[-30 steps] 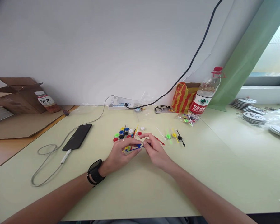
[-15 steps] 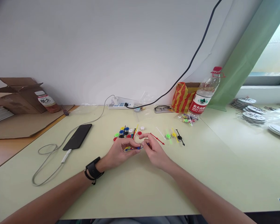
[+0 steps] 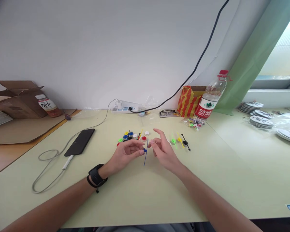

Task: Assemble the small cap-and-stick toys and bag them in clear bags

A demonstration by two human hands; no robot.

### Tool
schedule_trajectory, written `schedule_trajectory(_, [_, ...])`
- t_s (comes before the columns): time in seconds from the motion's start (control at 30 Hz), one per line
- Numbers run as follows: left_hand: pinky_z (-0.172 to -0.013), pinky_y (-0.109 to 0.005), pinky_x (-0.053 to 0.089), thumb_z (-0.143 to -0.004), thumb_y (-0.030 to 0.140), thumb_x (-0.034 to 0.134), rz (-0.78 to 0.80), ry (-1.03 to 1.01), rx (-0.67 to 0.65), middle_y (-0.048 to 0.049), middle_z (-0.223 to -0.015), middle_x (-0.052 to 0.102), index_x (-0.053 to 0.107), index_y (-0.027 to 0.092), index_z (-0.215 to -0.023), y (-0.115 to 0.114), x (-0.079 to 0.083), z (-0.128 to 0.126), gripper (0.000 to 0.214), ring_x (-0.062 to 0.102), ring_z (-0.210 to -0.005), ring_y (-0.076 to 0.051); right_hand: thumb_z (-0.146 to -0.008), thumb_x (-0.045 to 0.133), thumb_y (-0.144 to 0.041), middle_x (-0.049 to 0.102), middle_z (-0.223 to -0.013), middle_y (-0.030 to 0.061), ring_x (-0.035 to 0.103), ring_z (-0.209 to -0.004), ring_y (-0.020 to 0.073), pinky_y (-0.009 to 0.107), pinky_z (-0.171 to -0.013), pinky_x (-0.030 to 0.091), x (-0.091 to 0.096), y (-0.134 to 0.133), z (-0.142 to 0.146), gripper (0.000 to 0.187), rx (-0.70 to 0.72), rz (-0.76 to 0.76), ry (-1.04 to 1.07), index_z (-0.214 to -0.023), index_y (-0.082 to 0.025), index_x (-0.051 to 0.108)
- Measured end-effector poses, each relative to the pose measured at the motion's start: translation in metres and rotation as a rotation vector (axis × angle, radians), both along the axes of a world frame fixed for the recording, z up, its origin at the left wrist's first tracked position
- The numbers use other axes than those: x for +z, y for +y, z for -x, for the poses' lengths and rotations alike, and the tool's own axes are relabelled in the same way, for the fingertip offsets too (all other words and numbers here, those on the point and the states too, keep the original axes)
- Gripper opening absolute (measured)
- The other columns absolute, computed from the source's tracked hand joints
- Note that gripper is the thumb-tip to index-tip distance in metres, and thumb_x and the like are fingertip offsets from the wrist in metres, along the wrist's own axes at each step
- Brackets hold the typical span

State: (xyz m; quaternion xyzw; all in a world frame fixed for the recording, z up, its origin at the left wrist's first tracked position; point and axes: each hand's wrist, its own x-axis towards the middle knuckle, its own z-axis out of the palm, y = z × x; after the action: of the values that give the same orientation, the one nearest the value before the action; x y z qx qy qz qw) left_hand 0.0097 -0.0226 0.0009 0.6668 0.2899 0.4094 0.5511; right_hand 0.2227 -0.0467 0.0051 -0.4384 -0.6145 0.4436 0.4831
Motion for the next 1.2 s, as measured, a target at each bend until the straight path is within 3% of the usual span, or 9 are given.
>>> schedule_trajectory(0.13, [-0.086,-0.040,0.065,-0.085,0.044,0.082,0.076,-0.020,0.065,-0.0108,-0.104,0.077,0.074,0.015,-0.107,0.004,0.001,0.001,0.037,0.076,-0.094,-0.023,-0.101,0.052,-0.052,0.061,-0.082,0.0028,0.058,-0.077,0.0203,0.034,-0.069,0.046,0.004,-0.001,-0.007,0.038,-0.076,-0.180,-0.148,-0.129,-0.027,0.062])
schedule_trajectory(0.3, [-0.074,-0.031,0.062,-0.084,0.045,0.082,0.070,0.020,0.117,-0.0112,-0.106,0.078,0.075,0.017,-0.107,0.005,0.004,0.003,0.037,0.075,-0.089,-0.021,-0.098,0.058,-0.050,0.062,-0.094,0.0018,0.054,-0.072,0.0180,0.032,-0.064,0.045,0.002,-0.006,-0.002,0.055,-0.041,-0.172,-0.073,-0.148,-0.032,0.046])
schedule_trajectory(0.4, [-0.071,-0.028,0.060,-0.085,0.044,0.082,0.075,0.020,0.123,-0.0112,-0.106,0.077,0.074,0.016,-0.106,0.005,0.004,0.004,0.036,0.074,-0.090,-0.020,-0.101,0.051,-0.057,0.058,-0.078,0.0015,0.046,-0.063,0.0152,0.030,-0.058,0.039,-0.002,-0.008,-0.001,0.037,0.017,-0.110,-0.127,-0.099,-0.025,0.069])
schedule_trajectory(0.47, [-0.071,-0.028,0.060,-0.085,0.043,0.082,0.082,0.015,0.126,-0.0110,-0.107,0.077,0.074,0.016,-0.106,0.004,0.004,0.005,0.035,0.074,-0.090,-0.020,-0.103,0.041,-0.061,0.040,-0.056,-0.0006,0.034,-0.053,0.0133,0.031,-0.053,0.031,-0.003,-0.007,-0.001,0.062,0.064,-0.031,-0.151,-0.057,-0.022,0.052])
schedule_trajectory(0.53, [-0.073,-0.029,0.060,-0.085,0.042,0.082,0.083,0.011,0.127,-0.0107,-0.107,0.077,0.074,0.017,-0.106,0.004,0.005,0.004,0.034,0.074,-0.090,-0.019,-0.103,0.040,-0.064,0.027,-0.050,-0.0024,0.025,-0.049,0.0119,0.032,-0.051,0.024,-0.002,-0.005,-0.002,0.070,0.095,0.015,-0.158,-0.047,-0.022,0.034])
schedule_trajectory(0.77, [-0.086,-0.036,0.062,-0.083,0.040,0.084,0.060,-0.020,0.078,-0.0097,-0.104,0.077,0.074,0.016,-0.103,0.004,0.002,0.002,0.033,0.074,-0.095,-0.021,-0.098,0.057,-0.059,0.047,-0.069,-0.0021,0.042,-0.062,0.0139,0.030,-0.059,0.035,0.002,-0.002,0.005,0.041,0.152,-0.008,-0.088,-0.081,-0.022,0.057])
schedule_trajectory(1.07, [-0.084,-0.033,0.059,-0.084,0.037,0.083,0.090,-0.030,0.070,-0.0098,-0.104,0.075,0.074,0.015,-0.105,0.002,0.004,0.002,0.031,0.072,-0.092,-0.020,-0.101,0.057,-0.048,0.051,-0.072,-0.0025,0.045,-0.065,0.0139,0.029,-0.062,0.040,-0.009,0.001,0.002,0.029,0.127,-0.083,-0.155,-0.090,-0.022,0.059])
schedule_trajectory(1.13, [-0.077,-0.030,0.058,-0.085,0.039,0.083,0.104,-0.023,0.094,-0.0095,-0.104,0.076,0.075,0.016,-0.106,0.003,0.004,0.003,0.032,0.072,-0.090,-0.020,-0.100,0.058,-0.046,0.050,-0.072,-0.0031,0.048,-0.067,0.0151,0.030,-0.065,0.042,-0.009,0.001,0.001,0.023,0.073,-0.101,-0.136,-0.106,-0.023,0.061])
schedule_trajectory(1.2, [-0.072,-0.028,0.056,-0.085,0.040,0.082,0.119,-0.023,0.111,-0.0095,-0.104,0.076,0.075,0.017,-0.109,0.004,0.004,0.004,0.033,0.072,-0.089,-0.020,-0.099,0.061,-0.044,0.052,-0.076,-0.0028,0.052,-0.071,0.0165,0.031,-0.068,0.045,-0.009,0.000,0.002,0.039,0.028,-0.111,-0.092,-0.133,-0.026,0.053])
